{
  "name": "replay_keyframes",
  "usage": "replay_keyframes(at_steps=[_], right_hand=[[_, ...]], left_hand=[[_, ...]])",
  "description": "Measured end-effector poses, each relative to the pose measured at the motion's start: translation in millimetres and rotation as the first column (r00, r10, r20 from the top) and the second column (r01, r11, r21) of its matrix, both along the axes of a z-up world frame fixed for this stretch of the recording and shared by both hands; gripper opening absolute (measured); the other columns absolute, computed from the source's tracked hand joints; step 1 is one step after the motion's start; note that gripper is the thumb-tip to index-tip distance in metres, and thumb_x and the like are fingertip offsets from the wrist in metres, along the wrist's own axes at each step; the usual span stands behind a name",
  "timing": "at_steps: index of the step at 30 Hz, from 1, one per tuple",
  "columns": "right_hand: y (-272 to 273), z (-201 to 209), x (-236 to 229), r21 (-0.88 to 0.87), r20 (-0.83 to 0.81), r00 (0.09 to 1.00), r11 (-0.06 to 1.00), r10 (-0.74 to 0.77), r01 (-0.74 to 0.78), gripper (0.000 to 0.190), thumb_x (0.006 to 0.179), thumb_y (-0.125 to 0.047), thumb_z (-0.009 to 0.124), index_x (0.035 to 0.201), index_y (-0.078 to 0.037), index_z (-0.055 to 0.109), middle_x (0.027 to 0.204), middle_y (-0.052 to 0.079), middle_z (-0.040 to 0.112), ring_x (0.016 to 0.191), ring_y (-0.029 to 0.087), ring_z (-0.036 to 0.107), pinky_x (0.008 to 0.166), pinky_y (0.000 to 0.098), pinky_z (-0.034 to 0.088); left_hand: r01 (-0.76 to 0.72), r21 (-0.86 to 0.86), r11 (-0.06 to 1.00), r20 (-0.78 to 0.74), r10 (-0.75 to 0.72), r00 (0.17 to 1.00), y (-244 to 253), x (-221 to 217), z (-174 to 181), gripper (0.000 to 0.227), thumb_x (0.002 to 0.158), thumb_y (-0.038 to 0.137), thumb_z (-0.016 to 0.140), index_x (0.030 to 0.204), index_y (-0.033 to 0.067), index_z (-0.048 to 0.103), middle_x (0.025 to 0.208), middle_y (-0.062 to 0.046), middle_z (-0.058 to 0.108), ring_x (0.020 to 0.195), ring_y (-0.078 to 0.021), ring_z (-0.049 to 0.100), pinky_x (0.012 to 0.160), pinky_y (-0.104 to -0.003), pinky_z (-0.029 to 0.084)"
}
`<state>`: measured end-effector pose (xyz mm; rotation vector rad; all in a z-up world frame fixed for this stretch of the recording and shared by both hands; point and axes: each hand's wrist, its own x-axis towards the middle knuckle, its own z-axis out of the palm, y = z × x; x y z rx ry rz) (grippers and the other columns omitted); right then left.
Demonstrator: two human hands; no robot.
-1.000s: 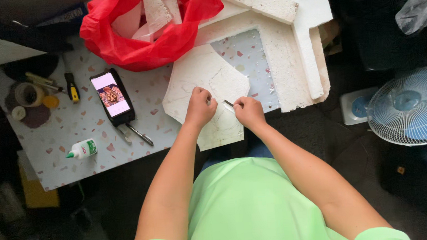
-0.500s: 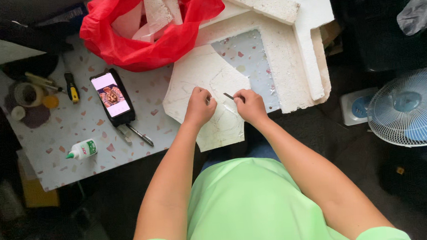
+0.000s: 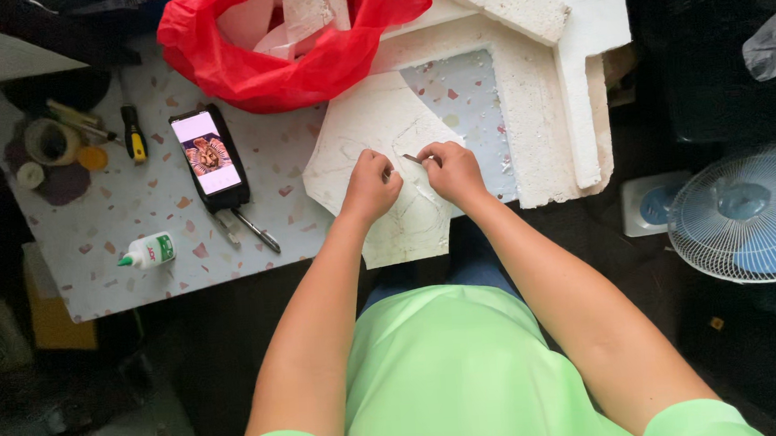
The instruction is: The person uses a small sharp tool to engrave lines into a piece of white foam board, following a faint sketch and then removing small pieces of foam with the tool.
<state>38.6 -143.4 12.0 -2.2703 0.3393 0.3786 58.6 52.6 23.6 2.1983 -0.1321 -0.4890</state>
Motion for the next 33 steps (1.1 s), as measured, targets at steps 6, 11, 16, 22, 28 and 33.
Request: replay_keyframes(at_steps=[6,11,16,22,28,33], right_hand=[[3,-5,2,-0.062,0.013,0.999,0.997,0.037,-0.037,0.015,0.092,-0.026,0.065,0.101,-0.03,0.076,0.086,0.004,0.068,0.097,0.03,0.07,0.092,0.0426,0.056],[3,5,-6,-0.085,0.02,0.995,0.992,0.101,-0.099,0.016,0.091,-0.024,0.064,0.1,-0.028,0.077,0.086,0.008,0.068,0.095,0.033,0.071,0.091,0.0457,0.056],[0,1,-13,-0.067,0.057,0.993,0.993,0.101,-0.098,0.015,0.091,-0.021,0.066,0.1,-0.025,0.077,0.086,0.012,0.067,0.095,0.037,0.07,0.089,0.0481,0.056],[-2,-3,-19,-0.066,0.03,0.996,0.995,0.08,-0.078,0.014,0.09,-0.022,0.068,0.097,-0.029,0.079,0.085,0.008,0.067,0.095,0.034,0.07,0.089,0.0461,0.057],[3,-1,-26,-0.149,-0.026,0.996,0.985,0.088,-0.091,0.014,0.092,-0.028,0.066,0.098,-0.034,0.077,0.09,0.004,0.07,0.099,0.031,0.071,0.093,0.0448,0.057],[6,12,-30,-0.117,-0.048,0.996,0.989,0.081,-0.086,0.016,0.091,-0.021,0.066,0.098,-0.029,0.079,0.091,0.01,0.073,0.1,0.038,0.071,0.093,0.0485,0.056]], left_hand=[[0.008,0.001,1.0,0.013,-0.008,1.0,0,0,3,0.018,0.082,0.019,0.064,0.082,0.0017,0.062,0.098,-0.012,0.056,0.087,-0.0326,0.068,0.078,-0.04,0.058],[0.001,0.011,1.0,-0.002,-0.001,1.0,-1,1,-1,0.017,0.082,0.02,0.065,0.082,0.0032,0.062,0.099,-0.011,0.055,0.088,-0.0312,0.068,0.079,-0.039,0.058],[0.0,0.021,1.0,-0.018,0.001,1.0,0,0,0,0.016,0.082,0.02,0.065,0.082,0.0039,0.061,0.099,-0.01,0.055,0.087,-0.029,0.069,0.079,-0.038,0.058],[0.006,0.025,1.0,-0.026,-0.006,1.0,-2,2,4,0.016,0.082,0.019,0.066,0.081,0.0034,0.062,0.098,-0.01,0.055,0.087,-0.0292,0.069,0.078,-0.039,0.058],[0.012,0.029,0.999,-0.026,-0.012,1.0,-3,1,-1,0.017,0.082,0.02,0.065,0.081,0.004,0.06,0.1,-0.01,0.055,0.089,-0.0303,0.069,0.079,-0.039,0.058],[0.007,0.049,0.999,-0.019,-0.006,1.0,-3,2,-9,0.018,0.082,0.02,0.065,0.082,0.0033,0.06,0.101,-0.012,0.054,0.092,-0.0333,0.068,0.08,-0.041,0.058]])
